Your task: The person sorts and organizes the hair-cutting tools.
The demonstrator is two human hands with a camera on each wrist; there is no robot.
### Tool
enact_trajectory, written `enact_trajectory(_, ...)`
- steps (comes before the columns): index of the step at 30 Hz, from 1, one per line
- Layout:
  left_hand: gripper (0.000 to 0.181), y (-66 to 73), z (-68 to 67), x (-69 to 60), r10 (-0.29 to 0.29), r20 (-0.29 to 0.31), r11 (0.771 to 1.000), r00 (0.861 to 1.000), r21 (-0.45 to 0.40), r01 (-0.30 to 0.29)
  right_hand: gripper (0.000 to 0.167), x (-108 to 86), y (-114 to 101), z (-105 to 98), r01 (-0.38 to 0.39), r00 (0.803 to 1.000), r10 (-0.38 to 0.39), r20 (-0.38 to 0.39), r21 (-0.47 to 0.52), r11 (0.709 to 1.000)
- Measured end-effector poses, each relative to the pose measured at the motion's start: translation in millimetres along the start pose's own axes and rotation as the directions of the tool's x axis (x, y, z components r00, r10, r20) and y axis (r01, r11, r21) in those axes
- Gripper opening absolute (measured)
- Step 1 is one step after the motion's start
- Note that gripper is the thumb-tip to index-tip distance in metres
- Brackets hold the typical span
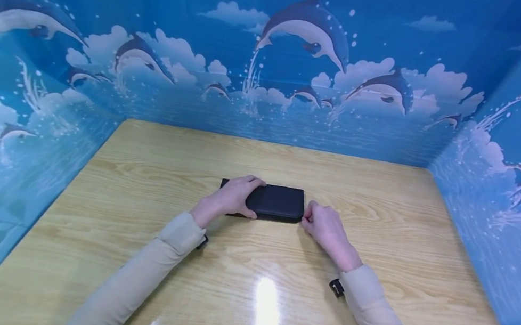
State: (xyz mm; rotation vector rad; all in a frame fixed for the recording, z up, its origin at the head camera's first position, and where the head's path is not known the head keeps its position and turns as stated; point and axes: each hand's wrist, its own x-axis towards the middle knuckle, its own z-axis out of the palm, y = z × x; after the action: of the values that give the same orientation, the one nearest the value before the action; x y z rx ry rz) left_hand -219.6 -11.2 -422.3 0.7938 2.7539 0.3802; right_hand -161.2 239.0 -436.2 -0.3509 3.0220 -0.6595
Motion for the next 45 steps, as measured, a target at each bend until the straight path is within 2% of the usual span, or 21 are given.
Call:
enact_trajectory(15, 0.088, -0.8, 0.0, -2.1, 0.018, -0.011, 1.0, 1.0, -0.001, -0.018, 0.008, 27.4, 15.6, -5.5, 0.056, 0.995, -0.068, -0.077, -0.142, 0.988)
enact_trajectory(26, 0.088, 0.4, 2.9, -1.0, 0.026, -0.002, 1.0, 1.0, 0.001, -0.026, 0.009, 48.2, 26.2, -2.8, 0.046, 0.991, -0.071, -0.115, -0.204, 0.978)
enact_trajectory(29, 0.088, 0.8, 3.1, -0.5, 0.023, 0.0, 1.0, 1.0, 0.004, -0.023, 0.009, 49.7, 26.7, -3.0, 0.029, 0.994, -0.049, -0.101, -0.195, 0.98)
enact_trajectory(35, 0.089, -0.3, 3.1, 0.5, 0.024, -0.004, 1.0, 1.0, 0.0, -0.024, 0.006, 46.8, 25.9, -4.9, -0.019, 0.998, 0.012, -0.065, -0.111, 0.994)
enact_trajectory(38, 0.089, -1.4, 2.5, 0.8, 0.031, -0.006, 1.0, 1.0, -0.003, -0.031, 0.012, 43.2, 22.8, -5.6, -0.044, 0.998, 0.04, -0.055, -0.071, 0.996)
enact_trajectory(45, 0.088, -3.6, -0.5, 0.8, 0.041, -0.006, 0.999, 0.999, -0.001, -0.041, 0.017, 35.9, 11.8, -4.4, -0.05, 0.994, 0.041, -0.096, -0.09, 0.995)
